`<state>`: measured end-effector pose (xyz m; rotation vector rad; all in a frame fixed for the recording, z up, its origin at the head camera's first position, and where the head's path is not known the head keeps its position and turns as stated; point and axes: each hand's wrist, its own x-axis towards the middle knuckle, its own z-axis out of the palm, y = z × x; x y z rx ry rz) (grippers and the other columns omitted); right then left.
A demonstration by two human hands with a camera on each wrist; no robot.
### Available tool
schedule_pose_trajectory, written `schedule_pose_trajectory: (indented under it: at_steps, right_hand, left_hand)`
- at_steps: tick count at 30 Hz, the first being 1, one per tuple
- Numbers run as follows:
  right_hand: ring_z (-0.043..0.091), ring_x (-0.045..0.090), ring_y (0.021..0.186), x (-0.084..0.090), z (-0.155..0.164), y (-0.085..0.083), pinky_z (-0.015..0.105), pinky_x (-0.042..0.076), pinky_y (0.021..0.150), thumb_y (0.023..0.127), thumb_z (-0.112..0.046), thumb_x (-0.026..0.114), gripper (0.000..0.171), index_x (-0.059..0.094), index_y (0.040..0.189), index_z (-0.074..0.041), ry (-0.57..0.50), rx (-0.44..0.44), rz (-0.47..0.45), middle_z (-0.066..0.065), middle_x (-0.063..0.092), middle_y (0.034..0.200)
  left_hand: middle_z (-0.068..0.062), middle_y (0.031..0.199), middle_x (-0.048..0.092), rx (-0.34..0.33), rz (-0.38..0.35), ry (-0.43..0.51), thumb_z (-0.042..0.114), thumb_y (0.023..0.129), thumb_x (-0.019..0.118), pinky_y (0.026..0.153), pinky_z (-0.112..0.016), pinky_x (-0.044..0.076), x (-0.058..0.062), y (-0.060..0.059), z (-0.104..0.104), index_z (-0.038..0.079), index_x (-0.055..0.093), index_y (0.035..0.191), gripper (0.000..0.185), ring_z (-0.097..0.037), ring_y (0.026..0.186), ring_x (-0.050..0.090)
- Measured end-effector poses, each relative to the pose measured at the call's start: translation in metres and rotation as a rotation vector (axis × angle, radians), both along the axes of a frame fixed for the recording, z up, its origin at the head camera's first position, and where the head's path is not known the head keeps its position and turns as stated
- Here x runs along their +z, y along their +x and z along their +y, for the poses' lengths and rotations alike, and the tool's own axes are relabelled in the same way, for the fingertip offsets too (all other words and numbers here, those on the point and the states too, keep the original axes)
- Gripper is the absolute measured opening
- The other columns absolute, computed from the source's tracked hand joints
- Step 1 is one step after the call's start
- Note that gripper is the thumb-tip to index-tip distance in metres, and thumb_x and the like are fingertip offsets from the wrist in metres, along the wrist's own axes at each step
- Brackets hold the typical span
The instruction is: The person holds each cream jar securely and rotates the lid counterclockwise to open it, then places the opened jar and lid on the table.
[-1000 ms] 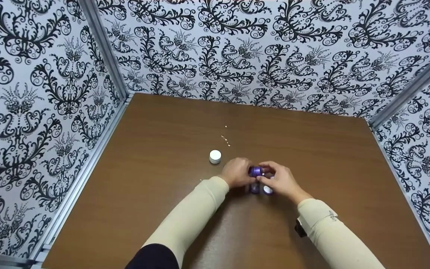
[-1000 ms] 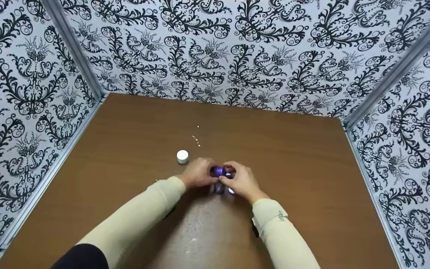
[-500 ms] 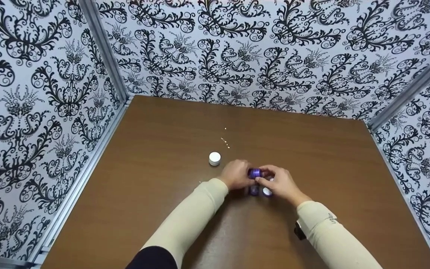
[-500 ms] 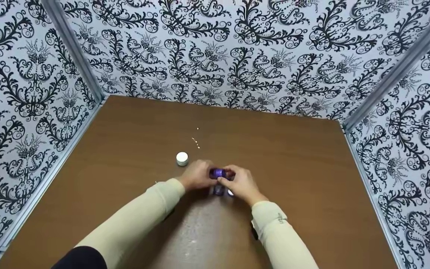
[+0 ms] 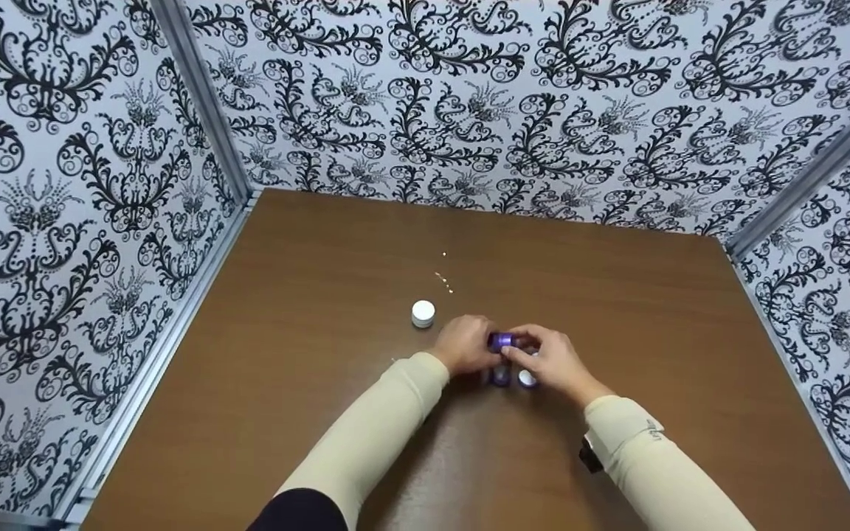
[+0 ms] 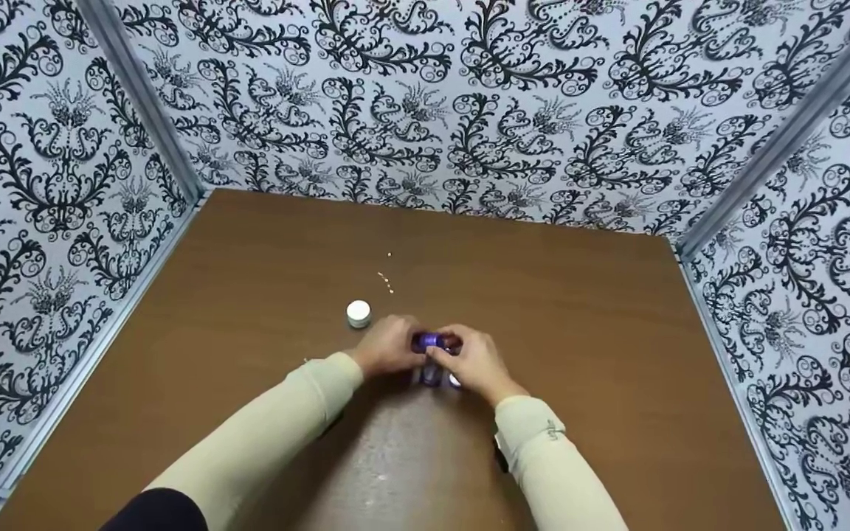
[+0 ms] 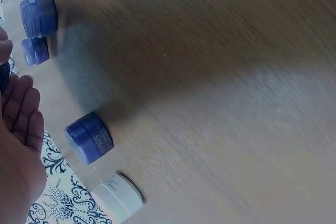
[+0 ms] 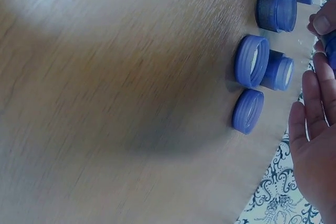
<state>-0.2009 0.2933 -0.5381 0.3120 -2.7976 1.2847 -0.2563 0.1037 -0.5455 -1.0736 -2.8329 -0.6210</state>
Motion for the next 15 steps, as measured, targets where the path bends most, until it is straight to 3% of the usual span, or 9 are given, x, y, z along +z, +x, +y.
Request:
schedule_pose_trajectory:
  at_steps: [8,15]
  right_hand:
    - [0.027,0.069,0.091,0.0004,0.0017,-0.0003,0.052,0.052,0.083,0.081,-0.012,0.083,0.033,0.069,0.111,-0.006,-0.051,0.04,0.041,0.005,0.072,0.099]
    - [0.025,0.068,0.092,-0.001,0.0003,0.0009,0.049,0.052,0.083,0.083,-0.019,0.082,0.038,0.068,0.115,-0.004,-0.039,0.016,0.002,0.007,0.072,0.101]
  left_hand:
    - [0.001,0.086,0.067,-0.006,-0.014,-0.013,0.045,0.079,0.078,0.07,-0.036,0.052,0.002,0.0002,0.0011,0.015,0.073,0.098,0.035,-0.019,0.079,0.064]
    - [0.001,0.087,0.068,-0.01,0.0,-0.009,0.047,0.08,0.078,0.071,-0.037,0.053,0.0018,0.0014,-0.0008,0.016,0.075,0.101,0.038,-0.019,0.08,0.065]
